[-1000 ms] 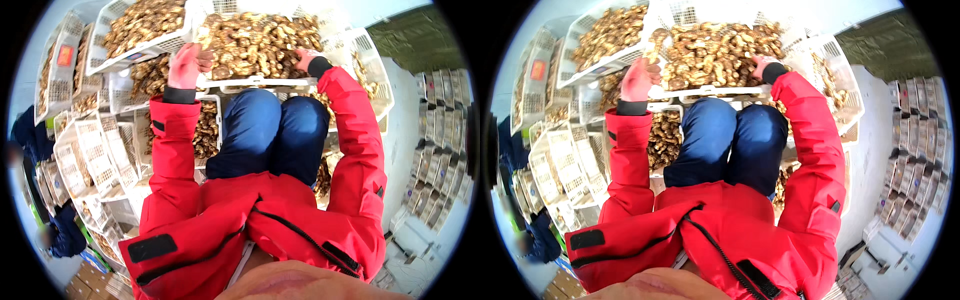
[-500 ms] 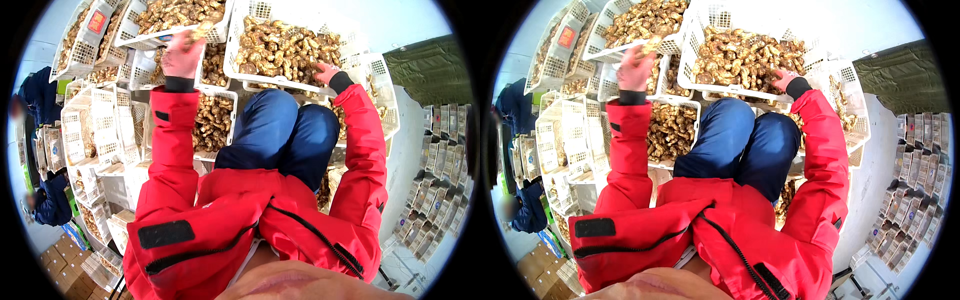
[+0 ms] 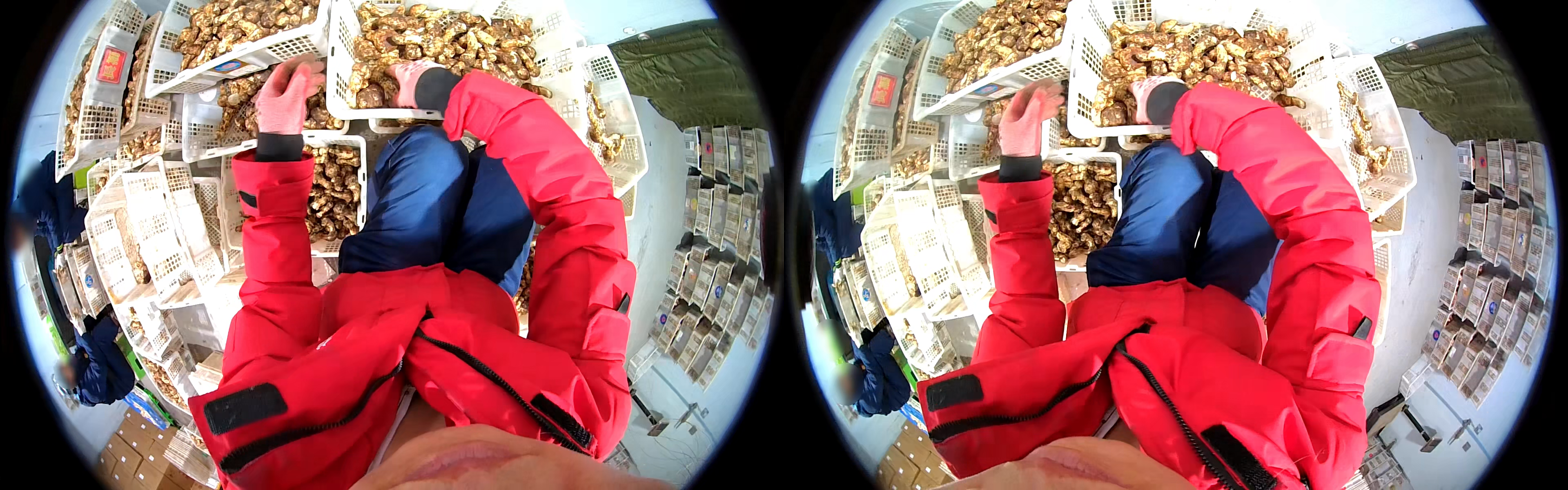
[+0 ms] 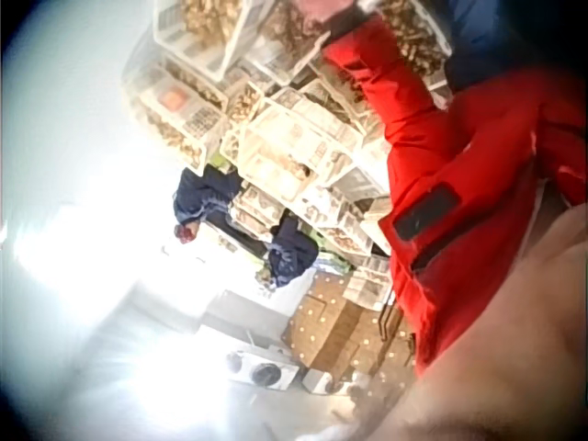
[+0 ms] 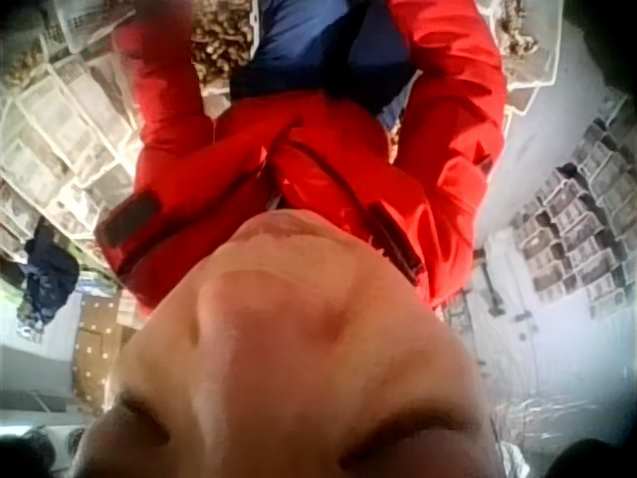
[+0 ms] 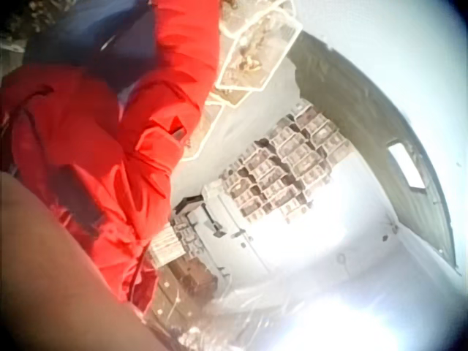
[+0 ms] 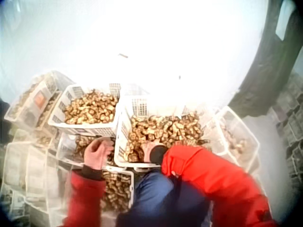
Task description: The person sorts ginger roots by hand, picking them up from crates and placing them into other crates.
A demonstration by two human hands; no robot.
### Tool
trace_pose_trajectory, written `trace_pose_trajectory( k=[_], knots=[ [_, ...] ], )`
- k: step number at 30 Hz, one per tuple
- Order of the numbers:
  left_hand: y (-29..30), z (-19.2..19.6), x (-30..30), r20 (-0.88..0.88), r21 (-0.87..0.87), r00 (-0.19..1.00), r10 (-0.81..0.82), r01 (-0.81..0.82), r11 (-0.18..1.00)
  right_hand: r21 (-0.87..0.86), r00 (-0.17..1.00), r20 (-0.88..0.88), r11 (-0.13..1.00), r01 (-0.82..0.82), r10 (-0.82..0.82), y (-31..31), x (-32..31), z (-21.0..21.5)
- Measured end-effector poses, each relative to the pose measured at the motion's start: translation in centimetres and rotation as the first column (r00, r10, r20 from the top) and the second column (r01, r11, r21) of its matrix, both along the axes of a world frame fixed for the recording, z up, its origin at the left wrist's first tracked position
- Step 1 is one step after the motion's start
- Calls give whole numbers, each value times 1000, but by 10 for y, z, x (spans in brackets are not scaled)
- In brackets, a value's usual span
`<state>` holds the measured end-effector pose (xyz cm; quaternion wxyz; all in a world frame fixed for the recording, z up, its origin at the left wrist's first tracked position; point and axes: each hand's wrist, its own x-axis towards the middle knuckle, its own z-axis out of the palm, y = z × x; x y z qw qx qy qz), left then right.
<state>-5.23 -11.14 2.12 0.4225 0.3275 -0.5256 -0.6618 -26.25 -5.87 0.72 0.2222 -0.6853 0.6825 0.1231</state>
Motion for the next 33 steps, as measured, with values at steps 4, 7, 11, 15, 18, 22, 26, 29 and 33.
trace_pose_trajectory(
  k=[4,7,11,15,18,22,26,29,33],
  knots=[
    [16,15,-25,52,43,998,-27,25,999,-56,985,162,996,69,-59,-1,-22,-8],
    [21,10,-32,64,15,991,-119,119,993,160,738,543,912,379,-402,8,-50,-7],
    [31,9,-43,56,174,962,-266,253,952,70,246,948,888,454,-201,33,-29,31],
    [34,2,-58,-149,315,956,-255,290,904,-348,568,822,827,441,43,45,-4,44],
    [33,2,-63,-461,510,884,-73,332,793,-325,537,843,830,452,38,47,-3,56],
    [18,-14,-25,-375,316,914,-154,282,906,-349,686,719,799,489,-106,40,-46,73],
    [-6,-22,21,-709,490,705,-22,514,704,-442,944,278,848,292,-180,31,-94,27],
    [-29,-31,50,-788,552,566,241,477,684,-280,978,206,954,104,-46,20,-77,14],
    [-31,-24,56,-788,459,616,2,585,668,-100,987,-130,990,-102,89,11,-45,0]
  ],
)
